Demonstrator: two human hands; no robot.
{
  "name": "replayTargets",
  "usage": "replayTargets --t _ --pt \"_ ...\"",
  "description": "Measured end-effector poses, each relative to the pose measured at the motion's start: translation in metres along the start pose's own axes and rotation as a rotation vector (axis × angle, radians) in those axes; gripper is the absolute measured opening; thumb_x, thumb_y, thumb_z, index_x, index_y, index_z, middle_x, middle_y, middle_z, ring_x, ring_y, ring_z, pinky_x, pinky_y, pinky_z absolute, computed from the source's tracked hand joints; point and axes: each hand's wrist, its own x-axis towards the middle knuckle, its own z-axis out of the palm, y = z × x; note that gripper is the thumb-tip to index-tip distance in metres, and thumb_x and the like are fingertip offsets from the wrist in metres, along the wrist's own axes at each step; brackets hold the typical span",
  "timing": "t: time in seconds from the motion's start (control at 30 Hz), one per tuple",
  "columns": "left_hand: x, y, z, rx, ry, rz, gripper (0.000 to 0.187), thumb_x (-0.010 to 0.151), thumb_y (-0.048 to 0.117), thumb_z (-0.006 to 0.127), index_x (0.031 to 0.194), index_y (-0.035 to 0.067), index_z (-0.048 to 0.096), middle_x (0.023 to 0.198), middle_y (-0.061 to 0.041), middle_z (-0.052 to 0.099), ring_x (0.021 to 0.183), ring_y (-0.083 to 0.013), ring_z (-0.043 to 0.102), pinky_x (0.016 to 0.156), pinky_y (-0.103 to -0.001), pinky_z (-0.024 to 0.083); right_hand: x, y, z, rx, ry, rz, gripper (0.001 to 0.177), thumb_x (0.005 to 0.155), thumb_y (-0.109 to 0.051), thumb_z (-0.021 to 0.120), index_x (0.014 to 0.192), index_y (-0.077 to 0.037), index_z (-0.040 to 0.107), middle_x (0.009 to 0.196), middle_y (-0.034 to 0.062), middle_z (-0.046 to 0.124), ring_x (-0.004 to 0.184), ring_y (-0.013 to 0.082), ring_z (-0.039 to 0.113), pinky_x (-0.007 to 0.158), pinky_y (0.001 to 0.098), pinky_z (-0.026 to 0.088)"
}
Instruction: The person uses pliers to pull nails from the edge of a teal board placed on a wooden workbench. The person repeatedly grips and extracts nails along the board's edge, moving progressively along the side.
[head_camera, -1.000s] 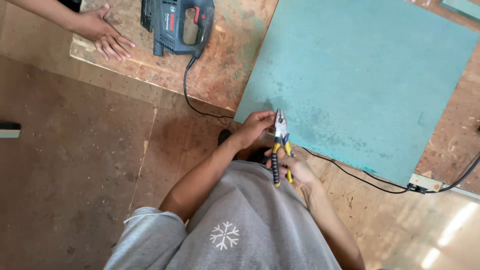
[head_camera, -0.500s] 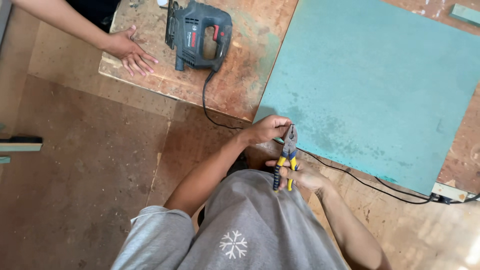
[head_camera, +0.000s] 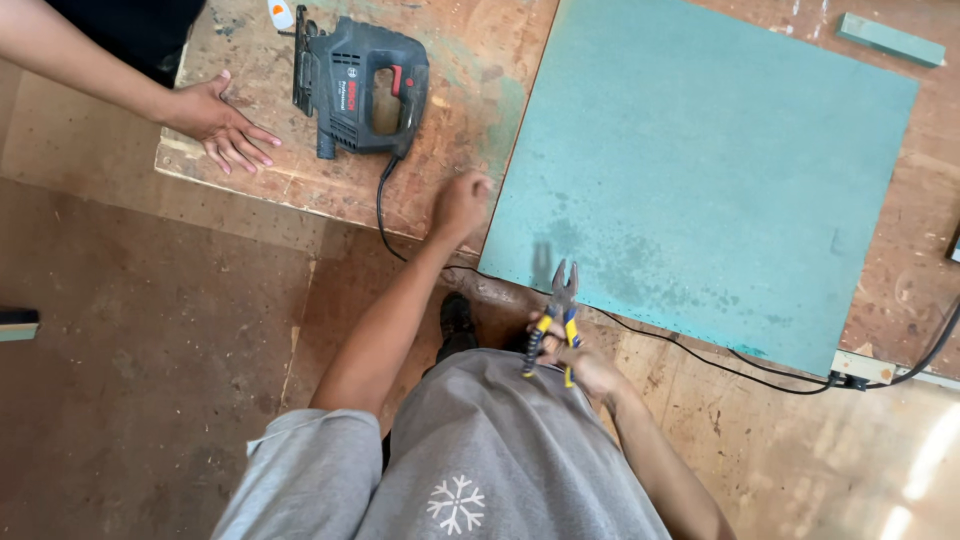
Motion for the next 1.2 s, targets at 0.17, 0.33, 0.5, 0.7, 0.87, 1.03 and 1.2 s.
replayTargets --t 0.17,0.33,0.5,0.7,0.87,1.03,1.2 --pt "0.021 -0.046 -0.021 0.128 0.203 0.059 0.01 0.095 0.021 0.062 0.097 0.018 0.072 0.091 -0.009 0.072 0.097 -0.0337 0.07 0.093 -0.045 0.053 0.011 0.026 -0.054 0.062 -0.055 0.18 0.053 0.094 -0.013 0.067 0.146 -0.005 0.056 0.125 0.02 0.071 0.103 0.037 0.074 0.081 0.0491 0.065" --pt "0.003 -0.02 -0.03 0.282 0.179 0.011 0.03 0.098 0.018 0.06 0.127 0.019 0.068 0.12 -0.009 0.063 0.118 -0.0342 0.062 0.108 -0.048 0.048 0.007 0.033 -0.065 0.116 -0.153 0.329 0.054 0.096 -0.019 0.063 0.147 -0.008 0.053 0.123 0.0236 0.072 0.103 0.0398 0.075 0.075 0.0504 0.066" --pt "-0.04 0.031 -0.001 0.419 0.087 0.447 0.03 0.098 0.014 0.059 0.127 0.017 0.066 0.116 -0.012 0.063 0.113 -0.0348 0.064 0.094 -0.051 0.051 0.03 0.04 -0.075 0.298 -0.294 0.421 0.05 0.098 -0.026 0.06 0.144 -0.008 0.055 0.123 0.0238 0.07 0.1 0.0455 0.074 0.072 0.068 0.062" --pt "-0.081 0.098 -0.003 0.528 -0.468 0.159 0.072 0.1 0.06 0.052 0.159 0.021 0.038 0.169 -0.017 0.025 0.157 -0.0423 0.013 0.124 -0.067 0.015 0.055 0.072 -0.108 0.341 -0.359 0.484 0.053 0.1 -0.039 0.056 0.14 -0.003 0.058 0.117 0.0209 0.073 0.096 0.0403 0.075 0.077 0.0732 0.059" --pt "-0.084 0.086 0.036 0.532 -0.469 0.043 0.092 0.094 0.069 0.057 0.166 0.024 0.02 0.174 -0.014 -0.001 0.159 -0.0405 -0.009 0.124 -0.07 0.001 0.062 0.072 -0.125 0.339 -0.452 0.52 0.053 0.101 -0.038 0.054 0.142 -0.005 0.055 0.118 0.0204 0.072 0.101 0.0397 0.074 0.079 0.0735 0.058" --pt "-0.087 0.094 0.04 0.517 -0.459 -0.003 0.096 0.095 0.057 0.066 0.168 0.024 0.012 0.174 -0.013 -0.009 0.158 -0.0415 -0.015 0.123 -0.071 -0.002 0.056 0.06 -0.136 0.328 -0.584 0.509 0.055 0.1 -0.034 0.056 0.144 -0.003 0.051 0.124 0.024 0.069 0.108 0.0384 0.072 0.084 0.0733 0.057" --pt "-0.08 0.09 0.056 0.606 -0.482 -0.036 0.106 0.089 0.055 0.072 0.168 0.022 0.009 0.173 -0.017 -0.012 0.157 -0.045 -0.011 0.122 -0.072 -0.001 0.055 0.071 -0.144 0.445 -0.653 0.529 0.055 0.102 -0.045 0.048 0.14 -0.007 0.055 0.128 0.023 0.067 0.11 0.0428 0.07 0.09 0.0728 0.055"
